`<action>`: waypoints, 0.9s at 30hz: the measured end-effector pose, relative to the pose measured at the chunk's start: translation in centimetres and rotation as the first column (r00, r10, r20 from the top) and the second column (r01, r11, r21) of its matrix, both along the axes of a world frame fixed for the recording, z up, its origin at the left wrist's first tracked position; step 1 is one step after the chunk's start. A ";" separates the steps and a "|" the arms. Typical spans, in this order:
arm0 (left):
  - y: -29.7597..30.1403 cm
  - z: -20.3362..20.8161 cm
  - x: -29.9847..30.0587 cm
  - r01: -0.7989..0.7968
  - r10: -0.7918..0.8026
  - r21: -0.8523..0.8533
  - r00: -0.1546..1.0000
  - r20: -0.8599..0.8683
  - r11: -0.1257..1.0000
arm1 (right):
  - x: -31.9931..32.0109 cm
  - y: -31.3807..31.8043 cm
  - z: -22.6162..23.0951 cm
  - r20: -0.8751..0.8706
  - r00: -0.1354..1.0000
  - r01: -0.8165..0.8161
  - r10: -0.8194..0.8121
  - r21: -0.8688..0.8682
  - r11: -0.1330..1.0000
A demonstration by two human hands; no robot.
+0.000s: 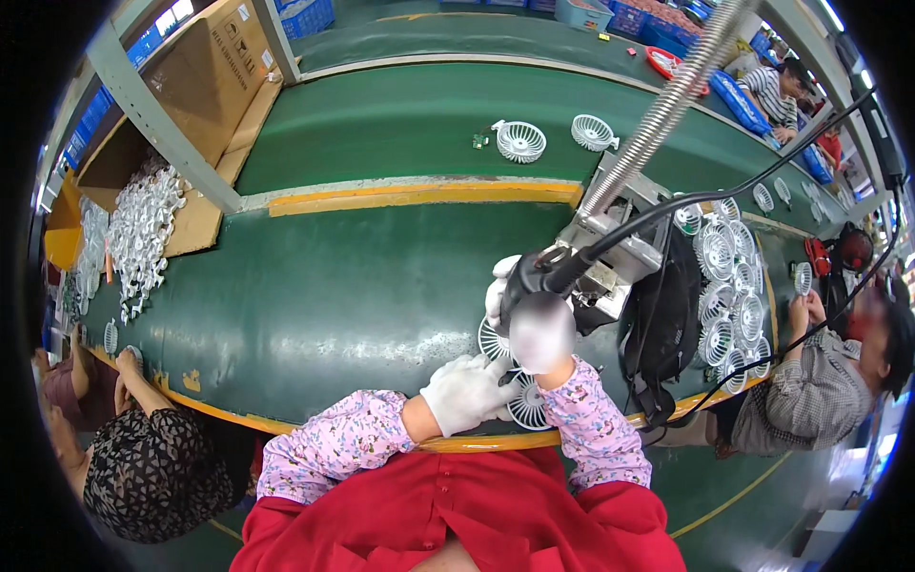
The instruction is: Assembling small plastic fan guard components using an electric screwdriver on a factory production line.
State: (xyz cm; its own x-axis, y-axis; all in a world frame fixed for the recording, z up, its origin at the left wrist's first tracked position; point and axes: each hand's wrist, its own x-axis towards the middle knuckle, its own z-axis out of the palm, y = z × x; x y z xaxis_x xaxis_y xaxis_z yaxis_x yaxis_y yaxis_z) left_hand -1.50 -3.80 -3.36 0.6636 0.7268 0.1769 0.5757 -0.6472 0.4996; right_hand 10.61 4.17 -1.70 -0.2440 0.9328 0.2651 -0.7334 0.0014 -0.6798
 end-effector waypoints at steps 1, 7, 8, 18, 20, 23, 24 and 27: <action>0.0 0.0 0.0 -0.004 0.004 0.001 1.000 0.006 1.000 | -0.1 0.1 -0.3 -0.022 1.000 -0.020 0.020 0.002 1.000; -0.1 0.1 -0.1 -0.012 0.012 -0.004 1.000 -0.003 1.000 | -0.1 0.2 -0.4 0.036 0.993 -0.115 0.115 -0.017 0.993; -0.1 0.1 -0.1 -0.017 0.017 -0.011 1.000 -0.012 1.000 | -0.3 0.1 -0.2 0.043 0.995 -0.086 0.087 -0.032 0.996; 0.0 0.6 -0.1 -0.003 0.003 -0.027 1.000 -0.014 1.000 | 1.3 -1.7 3.2 0.143 0.972 0.182 -0.185 0.035 0.983; -0.1 0.4 -0.1 -0.003 0.003 -0.028 1.000 0.006 1.000 | 1.7 -1.7 2.3 0.169 0.973 0.155 -0.155 0.017 0.988; 0.0 0.4 -0.1 0.013 -0.013 -0.027 1.000 -0.001 1.000 | 1.6 -2.0 1.6 0.140 0.970 0.200 -0.200 0.016 0.980; -0.1 0.3 0.0 0.014 -0.014 -0.029 1.000 -0.002 0.999 | 1.5 -2.0 1.5 0.119 0.966 0.229 -0.229 0.018 0.973; 0.0 0.1 -0.1 -0.003 0.003 -0.021 1.000 0.010 1.000 | 1.5 -2.3 2.7 0.337 0.919 0.175 -0.203 0.113 0.978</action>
